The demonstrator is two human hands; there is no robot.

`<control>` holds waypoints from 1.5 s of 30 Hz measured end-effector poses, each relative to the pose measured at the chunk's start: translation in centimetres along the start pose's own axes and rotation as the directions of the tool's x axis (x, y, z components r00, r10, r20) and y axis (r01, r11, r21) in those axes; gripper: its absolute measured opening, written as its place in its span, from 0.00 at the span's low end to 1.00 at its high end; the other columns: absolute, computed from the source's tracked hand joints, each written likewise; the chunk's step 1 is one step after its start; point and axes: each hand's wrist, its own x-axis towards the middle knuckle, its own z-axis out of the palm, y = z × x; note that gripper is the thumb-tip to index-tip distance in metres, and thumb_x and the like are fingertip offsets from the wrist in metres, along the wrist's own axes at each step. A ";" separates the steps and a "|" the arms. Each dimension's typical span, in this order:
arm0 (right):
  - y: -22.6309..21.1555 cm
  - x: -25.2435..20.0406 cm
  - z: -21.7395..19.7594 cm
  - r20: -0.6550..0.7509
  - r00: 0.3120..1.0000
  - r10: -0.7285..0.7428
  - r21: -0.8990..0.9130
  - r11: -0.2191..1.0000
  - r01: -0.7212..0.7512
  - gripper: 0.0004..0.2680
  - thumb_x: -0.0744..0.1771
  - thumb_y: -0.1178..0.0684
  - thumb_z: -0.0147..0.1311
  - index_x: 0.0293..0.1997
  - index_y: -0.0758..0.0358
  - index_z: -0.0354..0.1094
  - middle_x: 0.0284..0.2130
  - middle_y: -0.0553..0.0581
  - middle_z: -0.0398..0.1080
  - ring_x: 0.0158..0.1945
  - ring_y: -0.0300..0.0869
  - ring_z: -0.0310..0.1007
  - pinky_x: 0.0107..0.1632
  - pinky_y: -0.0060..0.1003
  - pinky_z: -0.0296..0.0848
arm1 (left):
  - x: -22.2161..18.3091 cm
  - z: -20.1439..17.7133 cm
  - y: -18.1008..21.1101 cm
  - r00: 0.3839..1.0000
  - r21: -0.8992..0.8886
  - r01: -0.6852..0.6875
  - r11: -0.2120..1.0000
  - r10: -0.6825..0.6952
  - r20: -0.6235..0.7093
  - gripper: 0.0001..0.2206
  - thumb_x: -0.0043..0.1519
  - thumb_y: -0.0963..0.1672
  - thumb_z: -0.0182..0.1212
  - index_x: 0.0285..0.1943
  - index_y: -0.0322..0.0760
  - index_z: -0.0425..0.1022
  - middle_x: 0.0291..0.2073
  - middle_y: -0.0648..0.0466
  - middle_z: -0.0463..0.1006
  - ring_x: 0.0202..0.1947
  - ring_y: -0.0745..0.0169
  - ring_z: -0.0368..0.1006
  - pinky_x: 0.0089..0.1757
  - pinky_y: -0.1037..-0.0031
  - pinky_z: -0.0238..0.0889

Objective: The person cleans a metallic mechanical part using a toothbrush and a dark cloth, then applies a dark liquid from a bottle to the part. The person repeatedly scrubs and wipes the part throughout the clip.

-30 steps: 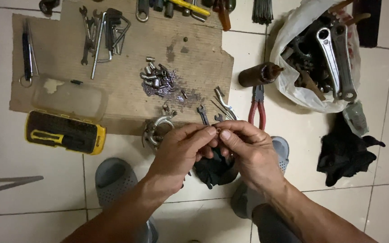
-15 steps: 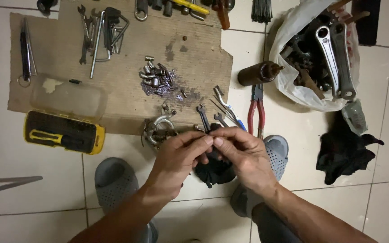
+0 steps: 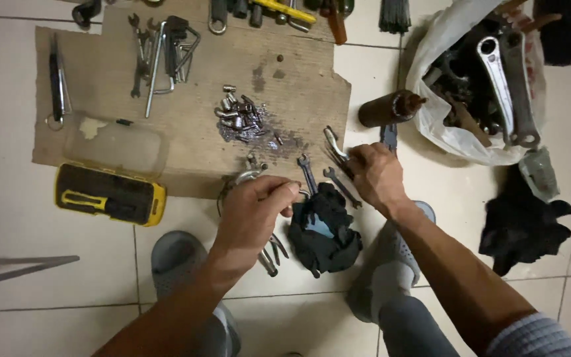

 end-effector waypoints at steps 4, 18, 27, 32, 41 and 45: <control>-0.9 0.1 -1.2 0.120 0.990 0.080 -0.018 0.997 -0.078 0.08 0.67 0.50 0.57 0.46 0.60 0.75 0.38 0.59 0.73 0.46 0.53 0.76 0.52 0.47 0.74 | 0.4 0.1 0.3 0.996 -0.073 0.071 0.995 -0.075 -0.045 0.12 0.60 0.44 0.65 0.44 0.26 0.82 0.31 0.43 0.80 0.28 0.60 0.76 0.32 0.75 0.61; -9.2 -7.7 -8.2 0.170 0.980 -0.107 0.827 0.556 -0.083 0.06 0.67 0.61 0.49 0.45 0.68 0.73 0.23 0.63 0.72 0.24 0.47 0.71 0.30 0.40 0.71 | 0.3 -0.7 0.4 0.954 -0.379 0.293 0.878 -0.243 0.175 0.07 0.60 0.43 0.65 0.36 0.31 0.80 0.28 0.51 0.75 0.28 0.63 0.70 0.32 0.78 0.56; -11.6 -6.7 -6.5 0.120 0.993 -0.011 0.678 0.731 -0.074 0.04 0.66 0.59 0.58 0.42 0.65 0.78 0.19 0.60 0.71 0.21 0.42 0.68 0.26 0.35 0.66 | -3.3 -4.9 -4.4 0.964 0.413 -0.044 0.909 0.147 -0.221 0.06 0.57 0.43 0.67 0.38 0.37 0.85 0.34 0.46 0.81 0.39 0.49 0.80 0.42 0.67 0.74; -13.2 -5.8 -4.0 0.117 0.986 -0.123 0.557 0.830 0.037 0.05 0.66 0.56 0.59 0.42 0.63 0.78 0.23 0.64 0.73 0.28 0.53 0.77 0.34 0.46 0.73 | -2.1 -6.9 -8.1 0.678 0.811 -0.361 0.461 0.726 -0.111 0.03 0.54 0.40 0.70 0.32 0.38 0.80 0.41 0.51 0.76 0.41 0.53 0.77 0.40 0.70 0.73; -15.5 -3.8 -1.4 0.119 0.960 -0.253 0.551 0.821 0.148 0.04 0.67 0.55 0.56 0.43 0.60 0.77 0.23 0.62 0.74 0.32 0.54 0.78 0.37 0.47 0.74 | -0.3 -7.2 -8.5 0.724 0.774 -0.385 0.502 0.685 -0.084 0.06 0.58 0.42 0.66 0.35 0.31 0.80 0.46 0.39 0.76 0.43 0.34 0.74 0.41 0.54 0.70; -13.7 -4.0 -0.6 0.139 0.956 -0.258 0.592 0.796 0.129 0.03 0.68 0.56 0.56 0.41 0.59 0.76 0.23 0.62 0.73 0.30 0.51 0.77 0.37 0.45 0.73 | 1.1 -7.8 -10.5 0.808 0.724 -0.294 0.624 0.567 -0.161 0.08 0.59 0.46 0.65 0.37 0.37 0.82 0.48 0.45 0.78 0.45 0.39 0.76 0.44 0.60 0.71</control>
